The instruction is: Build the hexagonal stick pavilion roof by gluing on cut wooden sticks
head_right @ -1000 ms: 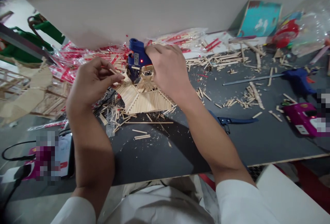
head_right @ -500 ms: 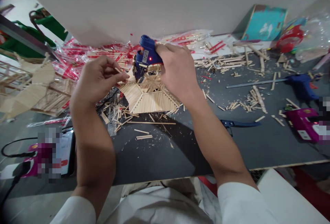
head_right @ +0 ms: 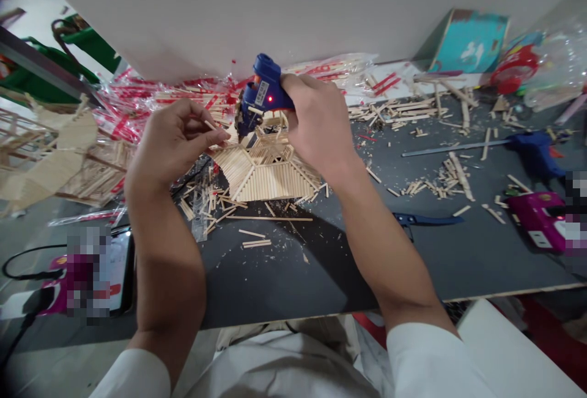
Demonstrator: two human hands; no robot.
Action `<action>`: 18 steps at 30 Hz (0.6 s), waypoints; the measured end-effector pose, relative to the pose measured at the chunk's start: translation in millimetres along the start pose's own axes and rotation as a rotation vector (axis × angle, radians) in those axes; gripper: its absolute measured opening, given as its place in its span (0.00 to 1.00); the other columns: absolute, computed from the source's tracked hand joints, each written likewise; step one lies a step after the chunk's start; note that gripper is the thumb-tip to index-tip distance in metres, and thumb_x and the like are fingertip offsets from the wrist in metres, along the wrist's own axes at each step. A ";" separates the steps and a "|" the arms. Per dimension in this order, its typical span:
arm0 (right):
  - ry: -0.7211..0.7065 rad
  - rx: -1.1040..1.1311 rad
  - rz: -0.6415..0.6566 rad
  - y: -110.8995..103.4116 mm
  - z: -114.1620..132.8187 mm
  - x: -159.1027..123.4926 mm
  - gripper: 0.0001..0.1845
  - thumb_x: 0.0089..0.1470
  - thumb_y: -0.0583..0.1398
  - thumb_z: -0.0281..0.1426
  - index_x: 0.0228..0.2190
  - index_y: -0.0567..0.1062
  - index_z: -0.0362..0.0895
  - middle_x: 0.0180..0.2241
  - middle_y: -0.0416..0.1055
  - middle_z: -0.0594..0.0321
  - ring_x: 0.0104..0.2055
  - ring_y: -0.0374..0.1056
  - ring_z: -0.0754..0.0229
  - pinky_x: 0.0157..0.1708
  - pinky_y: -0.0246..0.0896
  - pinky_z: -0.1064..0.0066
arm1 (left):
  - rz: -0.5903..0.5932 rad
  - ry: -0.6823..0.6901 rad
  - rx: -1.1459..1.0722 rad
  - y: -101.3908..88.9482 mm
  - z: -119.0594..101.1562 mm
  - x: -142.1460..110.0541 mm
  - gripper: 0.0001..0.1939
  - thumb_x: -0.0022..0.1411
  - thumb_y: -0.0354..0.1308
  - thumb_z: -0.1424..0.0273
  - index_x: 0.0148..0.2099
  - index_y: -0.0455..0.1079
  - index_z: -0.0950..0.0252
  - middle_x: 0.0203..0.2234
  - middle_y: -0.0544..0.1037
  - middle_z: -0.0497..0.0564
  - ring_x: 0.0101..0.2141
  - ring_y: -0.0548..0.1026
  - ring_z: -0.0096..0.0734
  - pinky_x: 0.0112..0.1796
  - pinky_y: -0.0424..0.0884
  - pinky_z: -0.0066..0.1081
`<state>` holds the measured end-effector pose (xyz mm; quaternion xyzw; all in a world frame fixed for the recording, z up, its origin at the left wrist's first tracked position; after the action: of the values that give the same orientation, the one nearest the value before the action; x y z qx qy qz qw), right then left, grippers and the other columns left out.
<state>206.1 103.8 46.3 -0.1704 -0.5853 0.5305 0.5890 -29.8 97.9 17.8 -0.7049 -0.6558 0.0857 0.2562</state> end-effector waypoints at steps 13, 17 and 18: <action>0.250 0.175 -0.037 -38.4 -43.2 1.0 0.32 0.50 0.77 0.42 0.50 0.75 0.43 0.46 0.80 0.50 0.45 0.74 0.49 0.46 0.66 0.59 | -0.198 0.141 -0.021 -12.6 -14.1 0.5 0.09 0.65 0.71 0.64 0.41 0.73 0.58 0.31 0.83 0.46 0.32 0.84 0.30 0.28 0.76 0.26; 0.488 0.155 0.019 -63.1 -90.4 -11.9 0.28 0.49 0.78 0.42 0.48 0.80 0.44 0.45 0.81 0.51 0.43 0.75 0.51 0.43 0.66 0.59 | -0.229 0.172 0.016 -14.5 -21.1 -1.0 0.06 0.63 0.70 0.68 0.39 0.76 0.59 0.32 0.82 0.46 0.30 0.83 0.27 0.24 0.72 0.23; 0.571 0.107 0.056 -67.9 -106.6 -18.3 0.26 0.50 0.77 0.44 0.46 0.80 0.45 0.43 0.81 0.51 0.41 0.74 0.51 0.41 0.65 0.57 | -0.220 0.175 0.014 -14.0 -22.6 -1.2 0.05 0.63 0.69 0.69 0.39 0.76 0.59 0.32 0.81 0.46 0.30 0.83 0.27 0.24 0.71 0.24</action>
<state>332.2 107.7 65.4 -0.2974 -0.3621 0.5074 0.7232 -32.0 91.2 43.5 -0.6316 -0.7038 -0.0004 0.3252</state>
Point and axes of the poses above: each hand's wrist, its own x-axis towards the middle knuckle, its own y-axis out of the palm, z = x × y, the point moved 8 cm from there along x, towards the middle knuckle
